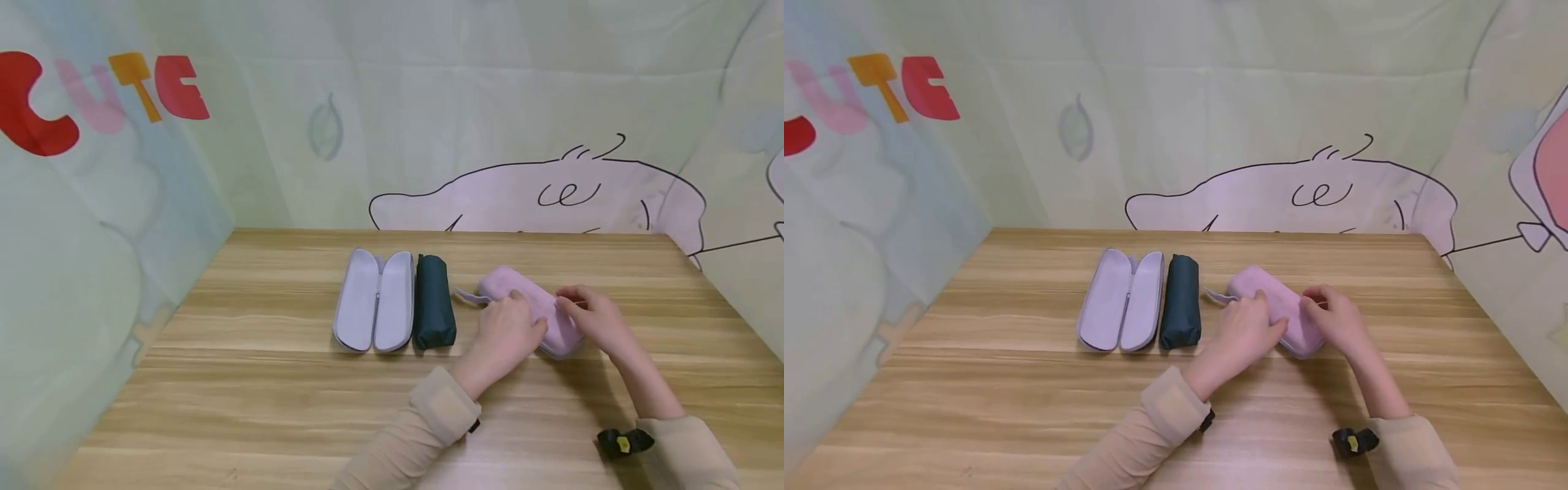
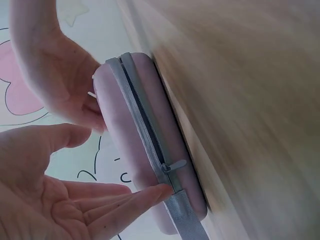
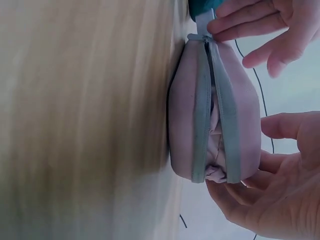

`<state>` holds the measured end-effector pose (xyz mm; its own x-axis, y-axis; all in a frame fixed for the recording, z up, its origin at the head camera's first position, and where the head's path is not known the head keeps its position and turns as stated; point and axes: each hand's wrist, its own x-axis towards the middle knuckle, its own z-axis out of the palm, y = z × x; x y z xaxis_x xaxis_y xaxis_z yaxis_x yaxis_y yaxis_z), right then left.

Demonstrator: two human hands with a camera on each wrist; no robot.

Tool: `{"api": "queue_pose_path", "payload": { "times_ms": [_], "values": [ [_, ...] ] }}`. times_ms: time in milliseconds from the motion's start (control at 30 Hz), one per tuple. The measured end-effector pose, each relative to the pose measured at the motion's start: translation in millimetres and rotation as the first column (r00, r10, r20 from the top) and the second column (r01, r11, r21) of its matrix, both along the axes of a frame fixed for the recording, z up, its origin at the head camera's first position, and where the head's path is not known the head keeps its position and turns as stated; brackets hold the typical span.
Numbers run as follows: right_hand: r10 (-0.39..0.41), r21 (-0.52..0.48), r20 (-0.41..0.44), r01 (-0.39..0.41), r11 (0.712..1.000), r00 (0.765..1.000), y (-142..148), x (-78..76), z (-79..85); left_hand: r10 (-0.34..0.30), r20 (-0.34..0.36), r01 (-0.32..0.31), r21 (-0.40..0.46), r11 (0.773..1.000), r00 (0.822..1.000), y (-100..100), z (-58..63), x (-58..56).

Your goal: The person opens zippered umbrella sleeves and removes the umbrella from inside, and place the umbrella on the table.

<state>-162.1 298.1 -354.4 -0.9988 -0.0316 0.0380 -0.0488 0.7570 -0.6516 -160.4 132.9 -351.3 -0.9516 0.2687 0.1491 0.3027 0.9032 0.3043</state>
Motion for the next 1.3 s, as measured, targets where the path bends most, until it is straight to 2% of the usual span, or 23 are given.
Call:
{"api": "queue_pose_path", "payload": {
  "times_ms": [167,433,800,1033,1300],
  "values": [
    [-0.014,0.000,0.031,0.014,1.000,0.999,5.6,-3.5,-2.5,0.017,0.022,-0.017,-0.011,1.000,1.000,5.1,2.6,-2.7],
    [0.013,-0.064,0.116,-0.005,0.998,0.993,7.1,-5.9,-3.3,0.018,0.057,-0.017,-0.008,1.000,0.998,7.1,5.1,-9.4],
    [0.035,-0.048,0.122,-0.029,0.998,0.992,4.8,-8.2,-4.7,0.031,0.057,-0.030,-0.019,0.999,0.998,12.3,9.0,-16.8],
    [0.023,-0.116,0.175,-0.002,0.993,0.984,3.1,-7.9,-3.7,0.036,0.069,-0.036,-0.001,0.999,0.997,15.5,8.7,-21.9],
    [0.069,-0.220,0.223,-0.019,0.975,0.972,7.1,-5.5,-7.4,0.048,0.064,-0.049,0.021,0.999,0.997,20.6,4.7,-25.3]
  ]
}}
